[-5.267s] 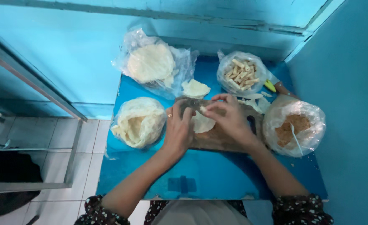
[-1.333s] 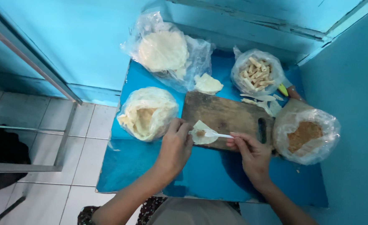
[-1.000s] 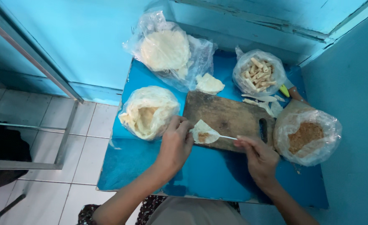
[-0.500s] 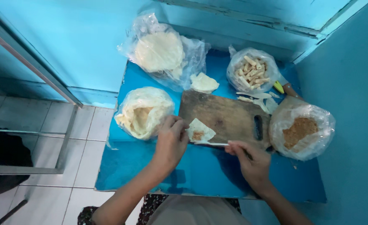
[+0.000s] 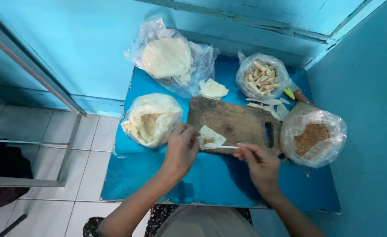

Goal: The person sits at a small blue table and folds filled snack wrappers. They take thin dough squares, spoon brown filling from a plastic bag onto a square on the cutting board, then fold and pinch the wrapper closed and place the finished piece aside, repeating the cycle.

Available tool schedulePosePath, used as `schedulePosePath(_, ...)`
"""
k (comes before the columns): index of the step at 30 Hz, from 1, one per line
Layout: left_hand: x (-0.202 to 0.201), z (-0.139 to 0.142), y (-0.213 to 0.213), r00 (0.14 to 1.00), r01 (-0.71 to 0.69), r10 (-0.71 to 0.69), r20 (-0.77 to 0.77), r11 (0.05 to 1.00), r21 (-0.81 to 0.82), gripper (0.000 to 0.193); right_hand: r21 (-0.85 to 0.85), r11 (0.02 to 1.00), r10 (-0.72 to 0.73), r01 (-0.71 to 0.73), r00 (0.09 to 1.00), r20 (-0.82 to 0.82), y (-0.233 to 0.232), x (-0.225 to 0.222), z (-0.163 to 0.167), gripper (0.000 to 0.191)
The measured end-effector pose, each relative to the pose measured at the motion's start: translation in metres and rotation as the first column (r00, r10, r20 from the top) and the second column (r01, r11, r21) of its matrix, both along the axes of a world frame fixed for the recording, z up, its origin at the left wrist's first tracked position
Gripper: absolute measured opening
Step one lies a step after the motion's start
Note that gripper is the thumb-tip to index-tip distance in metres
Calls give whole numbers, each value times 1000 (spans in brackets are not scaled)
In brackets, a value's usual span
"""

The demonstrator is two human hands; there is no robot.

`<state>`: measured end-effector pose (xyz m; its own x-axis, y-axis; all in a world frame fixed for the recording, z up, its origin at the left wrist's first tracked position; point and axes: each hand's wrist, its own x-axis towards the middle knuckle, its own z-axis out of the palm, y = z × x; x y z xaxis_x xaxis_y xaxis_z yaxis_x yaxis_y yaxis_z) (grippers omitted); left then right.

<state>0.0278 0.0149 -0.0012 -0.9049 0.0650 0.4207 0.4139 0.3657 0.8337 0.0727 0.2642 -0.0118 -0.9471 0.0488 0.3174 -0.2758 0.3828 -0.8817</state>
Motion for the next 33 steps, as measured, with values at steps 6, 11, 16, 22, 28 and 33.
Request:
schedulePosePath(6, -1, 0, 4, 961, -135, 80, -265, 971, -198, 18, -127, 918, -391, 375, 909, -142, 48, 21, 41, 22)
schedulePosePath(11, -2, 1, 11, 995, -19, 10, -99, 996, -86, 14, -21, 806, -585, 591, 791, -180, 110, 61, 75, 14)
schedulePosePath(16, 3, -2, 19, 998, 9, -14, -57, 996, -88, 11, 365, 677, -619, 639, 763, -187, 127, 61, 58, 19)
schedulePosePath(22, 4, -5, 27, 998, 32, -35, -45, 997, -63, 10, 145, 817, -557, 558, 829, -51, 143, 42, 39, 20)
schedulePosePath(28, 4, -5, 31, 997, 26, -32, -72, 996, -90, 10, 167, 784, -553, 598, 795, -249, 152, 48, 37, 11)
schedulePosePath(33, 2, -5, 29, 998, 39, -44, -53, 996, -78, 12, 240, 752, -553, 614, 785, -279, 149, 38, 24, 13)
